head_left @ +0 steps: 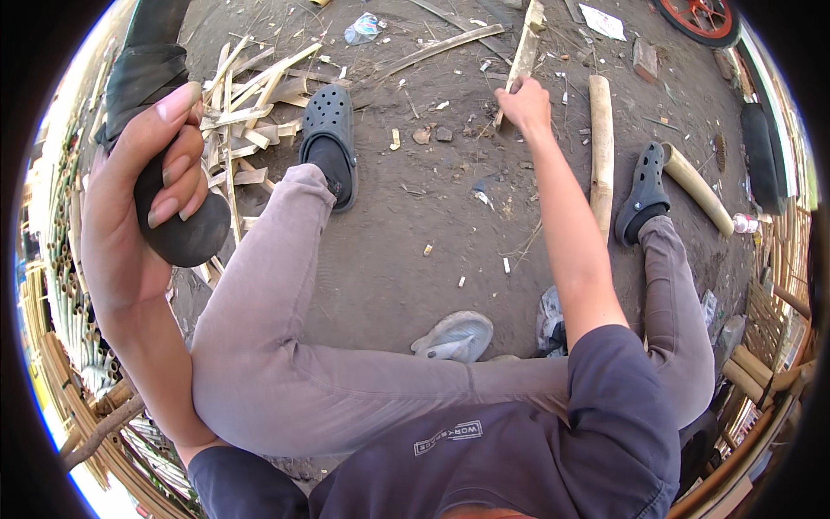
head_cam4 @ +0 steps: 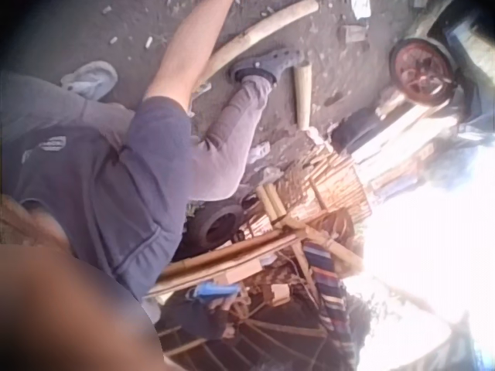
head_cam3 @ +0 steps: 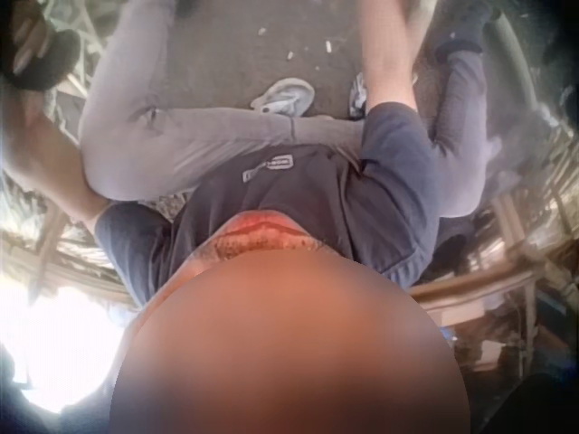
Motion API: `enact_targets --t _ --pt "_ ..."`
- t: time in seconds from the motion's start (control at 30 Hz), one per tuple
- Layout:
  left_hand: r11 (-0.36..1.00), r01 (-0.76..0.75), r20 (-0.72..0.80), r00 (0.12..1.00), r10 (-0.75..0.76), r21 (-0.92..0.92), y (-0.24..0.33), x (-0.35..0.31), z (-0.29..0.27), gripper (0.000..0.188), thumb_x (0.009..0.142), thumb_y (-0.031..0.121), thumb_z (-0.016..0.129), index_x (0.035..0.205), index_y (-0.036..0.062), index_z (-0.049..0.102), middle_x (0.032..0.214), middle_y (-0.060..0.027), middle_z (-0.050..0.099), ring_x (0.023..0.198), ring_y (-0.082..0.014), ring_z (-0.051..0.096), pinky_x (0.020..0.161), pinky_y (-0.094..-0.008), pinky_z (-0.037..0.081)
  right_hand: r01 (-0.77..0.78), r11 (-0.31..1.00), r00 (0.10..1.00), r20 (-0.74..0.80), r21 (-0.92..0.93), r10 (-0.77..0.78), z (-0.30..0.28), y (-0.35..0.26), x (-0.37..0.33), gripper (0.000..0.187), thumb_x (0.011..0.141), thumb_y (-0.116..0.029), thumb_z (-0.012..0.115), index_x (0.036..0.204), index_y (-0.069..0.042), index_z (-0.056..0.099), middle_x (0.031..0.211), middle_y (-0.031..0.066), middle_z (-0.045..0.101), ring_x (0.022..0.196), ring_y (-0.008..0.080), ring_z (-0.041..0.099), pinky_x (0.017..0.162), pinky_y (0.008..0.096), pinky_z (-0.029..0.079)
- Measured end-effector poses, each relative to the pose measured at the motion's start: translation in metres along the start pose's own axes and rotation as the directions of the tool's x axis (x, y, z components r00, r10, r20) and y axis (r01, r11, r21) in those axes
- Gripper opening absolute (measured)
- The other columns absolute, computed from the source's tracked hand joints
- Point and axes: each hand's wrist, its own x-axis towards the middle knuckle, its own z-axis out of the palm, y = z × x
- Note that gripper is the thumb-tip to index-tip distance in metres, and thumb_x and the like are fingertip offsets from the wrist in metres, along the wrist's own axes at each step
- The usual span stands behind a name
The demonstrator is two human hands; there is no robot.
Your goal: The person sits on the ground and uses a machete to split bamboo poles into thin strips. They repeatedly position bamboo sections against a fixed support, strike with the machete, and separate the resulting strips by hand.
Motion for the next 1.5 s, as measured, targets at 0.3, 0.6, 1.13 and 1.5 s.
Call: enact_targets --t 0.3,0.6,1.13,1.5 --pt "0.999 -0.033 0.114 0.993 0.037 -0.039 0.009 -0.003 0.014 0.027 0.098 0.028 0.062 0.098 0.0012 0.057 0.067 0.0046 0.045 0.047 0.0002 0.036 0.050 -0.0189 0.030 0.045 0.980 0.836 0.545 -0.191 0.068 -0.011 -0.006 -0.113 0.056 0.082 -0.050 0.073 0.110 -0.002 0.069 0.113 0.0235 0.070 0.110 0.0384 0.066 0.093 0.0471 0.053" --pt "0.999 -0.024 0.136 0.990 0.028 -0.033 0.007 0.001 0.017 0.026 0.098 0.027 0.061 0.098 0.0009 0.057 0.067 0.0045 0.046 0.047 0.0005 0.037 0.049 -0.0184 0.030 -0.137 0.966 0.981 0.103 -0.219 0.163 -0.004 0.025 -0.021 0.058 0.087 -0.046 0.069 0.125 -0.004 0.058 0.122 0.0229 0.066 0.114 0.0409 0.063 0.097 0.0496 0.050" --pt "0.997 0.073 0.122 0.990 -0.074 0.014 -0.007 0.012 0.023 0.025 0.095 0.024 0.064 0.096 0.0005 0.057 0.065 0.0049 0.047 0.046 0.0006 0.036 0.048 -0.0187 0.031 -0.246 0.951 0.956 -0.117 0.189 0.271 0.037 0.053 0.007 0.042 0.078 -0.024 0.075 0.114 -0.004 0.067 0.105 0.0157 0.074 0.105 0.0298 0.070 0.093 0.0394 0.053" --pt "0.998 0.062 0.160 0.985 -0.057 -0.027 -0.003 0.012 0.031 0.026 0.095 0.026 0.065 0.095 0.0009 0.058 0.065 0.0049 0.046 0.047 0.0008 0.036 0.048 -0.0182 0.031 0.022 0.997 0.696 -0.714 -0.079 -0.072 -0.030 0.073 -0.004 0.049 0.087 -0.037 0.070 0.117 0.001 0.064 0.102 0.0186 0.073 0.096 0.0369 0.070 0.092 0.0452 0.052"
